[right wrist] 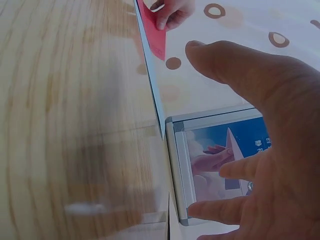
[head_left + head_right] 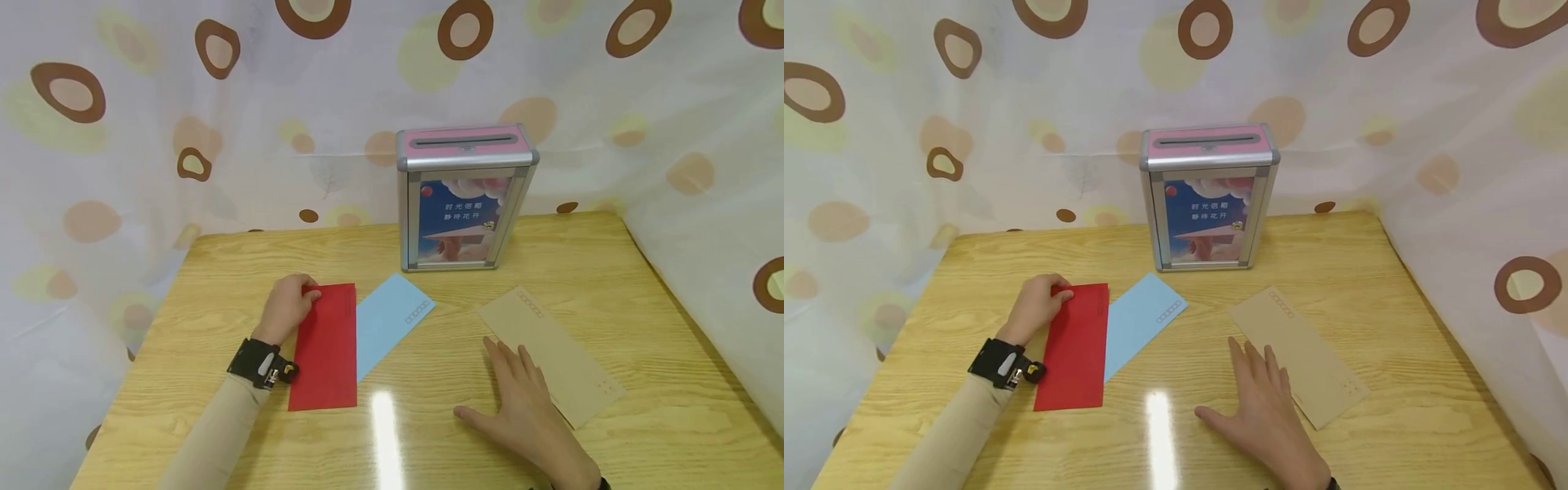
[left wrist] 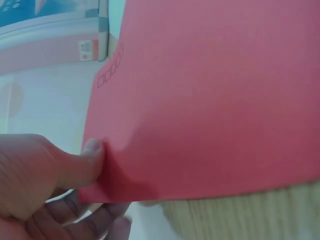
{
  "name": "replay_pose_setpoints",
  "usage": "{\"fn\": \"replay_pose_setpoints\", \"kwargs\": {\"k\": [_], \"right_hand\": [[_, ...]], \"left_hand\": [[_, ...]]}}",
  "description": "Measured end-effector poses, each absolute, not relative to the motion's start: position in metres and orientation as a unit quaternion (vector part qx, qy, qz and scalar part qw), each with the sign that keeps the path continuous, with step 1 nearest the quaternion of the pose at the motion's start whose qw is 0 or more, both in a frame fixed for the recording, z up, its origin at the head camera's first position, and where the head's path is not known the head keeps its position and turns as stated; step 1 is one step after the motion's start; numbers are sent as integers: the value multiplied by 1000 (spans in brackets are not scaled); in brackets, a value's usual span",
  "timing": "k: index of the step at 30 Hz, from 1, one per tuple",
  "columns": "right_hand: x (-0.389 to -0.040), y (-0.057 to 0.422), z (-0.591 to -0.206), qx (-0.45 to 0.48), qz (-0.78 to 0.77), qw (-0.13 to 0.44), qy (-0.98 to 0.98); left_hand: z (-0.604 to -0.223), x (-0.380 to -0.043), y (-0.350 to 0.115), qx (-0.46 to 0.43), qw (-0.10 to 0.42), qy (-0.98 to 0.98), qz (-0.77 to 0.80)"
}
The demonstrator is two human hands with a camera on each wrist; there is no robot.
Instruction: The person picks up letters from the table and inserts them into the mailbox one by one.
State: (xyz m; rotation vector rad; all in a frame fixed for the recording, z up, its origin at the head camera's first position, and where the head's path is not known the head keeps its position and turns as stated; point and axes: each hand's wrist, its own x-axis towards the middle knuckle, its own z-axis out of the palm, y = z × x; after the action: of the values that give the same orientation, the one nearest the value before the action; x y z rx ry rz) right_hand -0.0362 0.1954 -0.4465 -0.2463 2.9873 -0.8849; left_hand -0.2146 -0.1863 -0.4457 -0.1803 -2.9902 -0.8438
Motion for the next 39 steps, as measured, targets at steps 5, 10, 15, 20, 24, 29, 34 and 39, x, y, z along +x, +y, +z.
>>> {"fn": "replay_pose_setpoints", "kwargs": {"k": [5,10,15,20,24,29,34,39], "right_hand": [[-38,194,-448,-82,-283,3,956],[-39,193,-449,-88,-286,-2,954],[-39,186,-446,-92,-349,38,932],[-41,174,-442,-100,-403,99,904],[-43,164,-443,-115,-421,120,892],[-44,156,-444,-129,-436,124,882],[-45,157,-445,-171,-477,108,855],[-45,157,-444,-173,-539,142,812]], "left_hand": [[-441,-209,-183,-90,32,-949,-300],[-432,-201,-176,-121,32,-940,-316],[-421,-196,-164,-151,36,-927,-342],[-414,-186,-148,-173,31,-911,-372],[-408,-175,-134,-194,40,-899,-390],[-397,-164,-120,-210,53,-886,-410],[-391,-159,-113,-219,55,-875,-429],[-388,-158,-112,-210,55,-867,-449]]}}
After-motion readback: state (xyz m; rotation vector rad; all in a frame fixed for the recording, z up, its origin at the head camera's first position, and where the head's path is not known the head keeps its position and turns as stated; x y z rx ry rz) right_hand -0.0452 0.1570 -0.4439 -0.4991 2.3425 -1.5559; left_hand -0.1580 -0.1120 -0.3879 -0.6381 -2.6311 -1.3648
